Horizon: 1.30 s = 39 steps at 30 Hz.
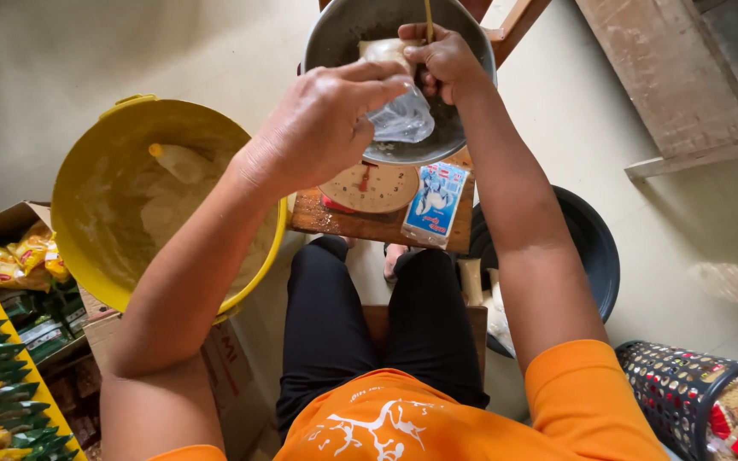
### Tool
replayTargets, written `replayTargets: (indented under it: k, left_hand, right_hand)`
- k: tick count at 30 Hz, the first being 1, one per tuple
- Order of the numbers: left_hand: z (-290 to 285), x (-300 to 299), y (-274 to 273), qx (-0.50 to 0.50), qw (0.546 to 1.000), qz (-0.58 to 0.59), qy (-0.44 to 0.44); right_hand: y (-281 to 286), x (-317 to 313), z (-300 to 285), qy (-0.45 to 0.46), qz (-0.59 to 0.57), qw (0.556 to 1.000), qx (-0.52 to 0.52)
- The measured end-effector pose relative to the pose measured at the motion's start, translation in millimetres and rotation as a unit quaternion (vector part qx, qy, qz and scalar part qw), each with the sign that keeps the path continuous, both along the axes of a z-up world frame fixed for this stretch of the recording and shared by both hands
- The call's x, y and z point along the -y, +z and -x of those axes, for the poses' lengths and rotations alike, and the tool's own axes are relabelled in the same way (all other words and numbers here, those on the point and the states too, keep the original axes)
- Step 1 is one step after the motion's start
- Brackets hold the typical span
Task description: Scooping powder from a large bucket into small plastic bags and weighing them on a mechanical scale.
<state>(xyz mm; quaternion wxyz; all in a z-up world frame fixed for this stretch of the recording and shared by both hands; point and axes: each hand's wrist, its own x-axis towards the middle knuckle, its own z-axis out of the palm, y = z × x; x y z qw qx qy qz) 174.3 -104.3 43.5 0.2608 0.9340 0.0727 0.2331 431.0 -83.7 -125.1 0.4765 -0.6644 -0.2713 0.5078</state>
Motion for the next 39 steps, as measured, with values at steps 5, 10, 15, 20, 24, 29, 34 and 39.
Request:
replayTargets:
  k: [5, 10, 15, 20, 24, 29, 34, 39]
  left_hand:
    - [-1.0, 0.6, -26.0, -0.039, 0.999, 0.016, 0.017]
    - [-2.8, 2.5, -49.0, -0.018, 0.999, 0.033, 0.023]
    - [-14.5, -2.9, -66.4, 0.061, 0.997, -0.025, 0.051]
    - [-33.7, -9.0, -74.8, 0.098, 0.990, -0.045, 0.089]
    - [-41.3, 0.2, -64.7, 0.120, 0.987, 0.027, 0.104]
    - [-40.9, 0.5, -83.0, 0.095, 0.985, -0.027, 0.140]
    - [-43.8, -21.0, -137.0, 0.112, 0.943, -0.194, 0.247]
    - [-48.7, -30.8, -144.0, 0.137, 0.951, -0.059, 0.271]
  right_hand:
    - [-17.9, 1.0, -9.1, 0.011, -0.087, 0.974, 0.208]
    - [24.2, 33.0, -9.7, 0.011, -0.191, 0.920, 0.341]
    - [67.9, 76.9, 16.8, -0.055, -0.095, 0.992, 0.065]
    - [88.1, 98.6, 43.4, -0.032, -0.135, 0.989, -0.043]
    - [78.8, 101.4, 53.1, 0.004, -0.149, 0.988, -0.031]
    - [64.7, 97.7, 51.1, -0.038, -0.186, 0.976, -0.108]
    - [56.7, 93.0, 57.8, -0.096, -0.191, 0.946, -0.241]
    - [28.5, 80.5, 61.2, -0.097, -0.179, 0.950, -0.236]
